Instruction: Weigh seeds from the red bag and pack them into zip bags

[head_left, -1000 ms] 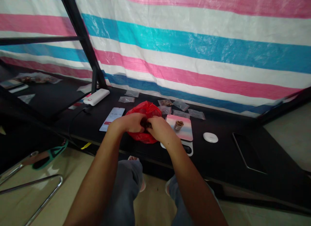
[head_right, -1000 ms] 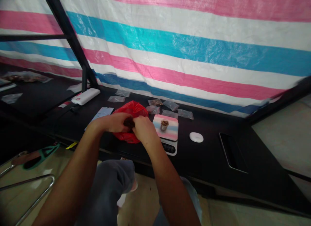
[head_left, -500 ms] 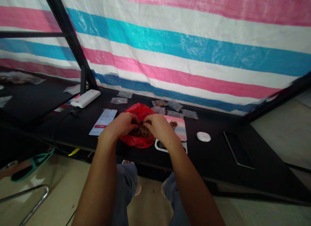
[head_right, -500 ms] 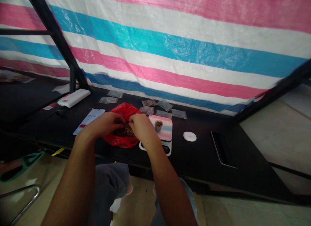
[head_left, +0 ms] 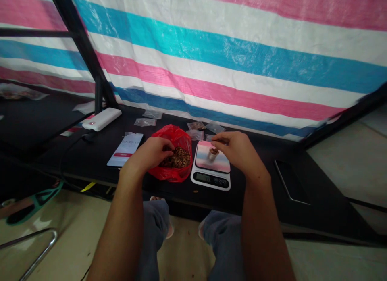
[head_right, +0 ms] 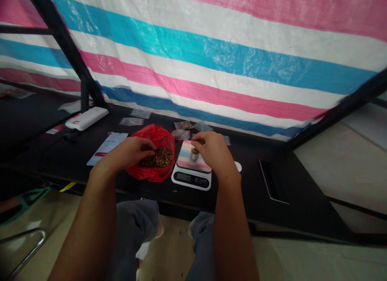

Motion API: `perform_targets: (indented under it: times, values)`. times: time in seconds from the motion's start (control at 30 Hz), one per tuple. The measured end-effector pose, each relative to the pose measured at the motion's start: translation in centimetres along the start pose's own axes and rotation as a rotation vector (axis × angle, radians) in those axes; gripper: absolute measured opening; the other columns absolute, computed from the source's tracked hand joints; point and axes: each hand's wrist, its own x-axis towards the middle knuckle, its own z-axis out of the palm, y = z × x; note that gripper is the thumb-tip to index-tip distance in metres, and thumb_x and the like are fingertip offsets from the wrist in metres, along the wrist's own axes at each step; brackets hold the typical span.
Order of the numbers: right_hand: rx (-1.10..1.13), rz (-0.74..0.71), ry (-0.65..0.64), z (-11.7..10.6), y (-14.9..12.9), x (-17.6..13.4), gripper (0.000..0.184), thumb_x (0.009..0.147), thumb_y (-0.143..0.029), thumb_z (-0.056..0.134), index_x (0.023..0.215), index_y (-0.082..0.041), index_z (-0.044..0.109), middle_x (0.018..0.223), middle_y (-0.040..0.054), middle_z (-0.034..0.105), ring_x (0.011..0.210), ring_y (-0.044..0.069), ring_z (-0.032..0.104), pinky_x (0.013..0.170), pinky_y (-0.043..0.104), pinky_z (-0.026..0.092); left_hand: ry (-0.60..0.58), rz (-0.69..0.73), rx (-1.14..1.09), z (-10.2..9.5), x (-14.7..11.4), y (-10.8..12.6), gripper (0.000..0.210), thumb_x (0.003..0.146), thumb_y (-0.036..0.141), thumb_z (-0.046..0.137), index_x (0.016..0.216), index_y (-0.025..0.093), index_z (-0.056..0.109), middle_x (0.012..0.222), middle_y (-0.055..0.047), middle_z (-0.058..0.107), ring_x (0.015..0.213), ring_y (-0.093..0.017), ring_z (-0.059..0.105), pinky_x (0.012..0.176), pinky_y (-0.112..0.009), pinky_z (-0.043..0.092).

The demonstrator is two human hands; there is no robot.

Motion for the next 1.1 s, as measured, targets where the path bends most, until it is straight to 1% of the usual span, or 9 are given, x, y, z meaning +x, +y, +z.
perform_targets:
  times: [0.13,0.23,0.33,0.53,0.63,0.77,0.93,1.03,1.1]
  values:
    - [-0.024,0.002,-0.063,-0.3,0.8,-0.4,0.017,0.089,-0.011,0.065,0.083,-0.016,0.080,0.086,0.0055,0.081,0.081,0.019,0.075,0.075,0.026,0.051,0.024,0.053,-0.036,0.2,0.2,1.0,0.022,0.091,0.021,0.065,0.106,0.020,0.080,0.111,-0.004,0.082,0.099,-0.020,0.075,0.093,-0.026,0.054]
    - [-0.072,-0.001,-0.056,-0.3,0.9,-0.4,0.016,0.089,-0.012,0.066,0.086,-0.017,0.081,0.089,0.0060,0.082,0.082,0.019,0.074,0.076,0.026,0.050,0.021,0.084,-0.065,0.4,0.3,1.8,0.023,0.091,0.020,0.063,0.106,0.021,0.081,0.110,-0.003,0.082,0.099,-0.019,0.075,0.091,-0.025,0.055]
    - [-0.115,-0.014,-0.050,-0.2,0.8,-0.2,0.016,0.088,-0.011,0.067,0.087,-0.017,0.081,0.089,0.0055,0.082,0.082,0.019,0.073,0.074,0.026,0.047,0.005,0.085,-0.054,0.7,0.5,2.3,0.025,0.091,0.021,0.063,0.107,0.021,0.082,0.109,-0.003,0.082,0.099,-0.020,0.075,0.092,-0.025,0.055]
    - [-0.154,-0.035,-0.067,0.0,0.8,0.1,0.016,0.086,-0.010,0.068,0.089,-0.016,0.082,0.091,0.0055,0.081,0.081,0.018,0.072,0.073,0.027,0.046,0.004,0.112,-0.033,1.4,1.0,1.6,0.025,0.090,0.021,0.063,0.108,0.022,0.081,0.112,-0.003,0.082,0.103,-0.021,0.075,0.094,-0.025,0.054]
    - [-0.171,-0.033,-0.074,0.0,0.8,0.2,0.015,0.086,-0.010,0.068,0.089,-0.016,0.082,0.091,0.0055,0.081,0.082,0.018,0.071,0.072,0.026,0.045,-0.020,0.101,-0.033,1.5,1.1,1.4,0.026,0.091,0.021,0.062,0.109,0.021,0.080,0.114,-0.003,0.082,0.104,-0.020,0.075,0.097,-0.026,0.054]
    - [-0.162,-0.024,-0.089,-0.1,0.9,0.2,0.015,0.086,-0.010,0.069,0.090,-0.015,0.083,0.092,0.0064,0.081,0.083,0.019,0.072,0.073,0.027,0.047,-0.039,0.097,-0.034,1.7,1.0,1.4,0.027,0.090,0.019,0.062,0.112,0.020,0.079,0.117,-0.004,0.081,0.107,-0.021,0.074,0.100,-0.026,0.053]
    - [-0.146,-0.029,-0.101,-0.1,0.9,0.2,0.018,0.087,-0.012,0.068,0.097,-0.015,0.083,0.101,0.0092,0.082,0.092,0.022,0.074,0.082,0.029,0.052,-0.024,0.089,-0.049,1.9,0.9,1.2,0.032,0.088,0.016,0.064,0.117,0.019,0.078,0.120,-0.005,0.080,0.110,-0.021,0.074,0.100,-0.026,0.054]
    - [-0.132,-0.018,-0.100,-0.1,0.8,0.1,0.019,0.087,-0.011,0.068,0.099,-0.015,0.082,0.104,0.0097,0.082,0.093,0.022,0.075,0.081,0.029,0.053,0.000,0.115,-0.033,1.7,0.5,1.5,0.032,0.089,0.017,0.063,0.116,0.021,0.079,0.120,-0.004,0.080,0.111,-0.021,0.073,0.101,-0.027,0.053]
    - [-0.122,-0.027,-0.092,-0.1,0.7,0.0,0.018,0.086,-0.011,0.068,0.098,-0.016,0.082,0.102,0.0085,0.082,0.091,0.022,0.075,0.080,0.028,0.053,0.014,0.144,-0.011,1.5,-0.2,2.2,0.028,0.090,0.019,0.062,0.110,0.023,0.080,0.117,-0.004,0.081,0.108,-0.021,0.073,0.100,-0.028,0.053]
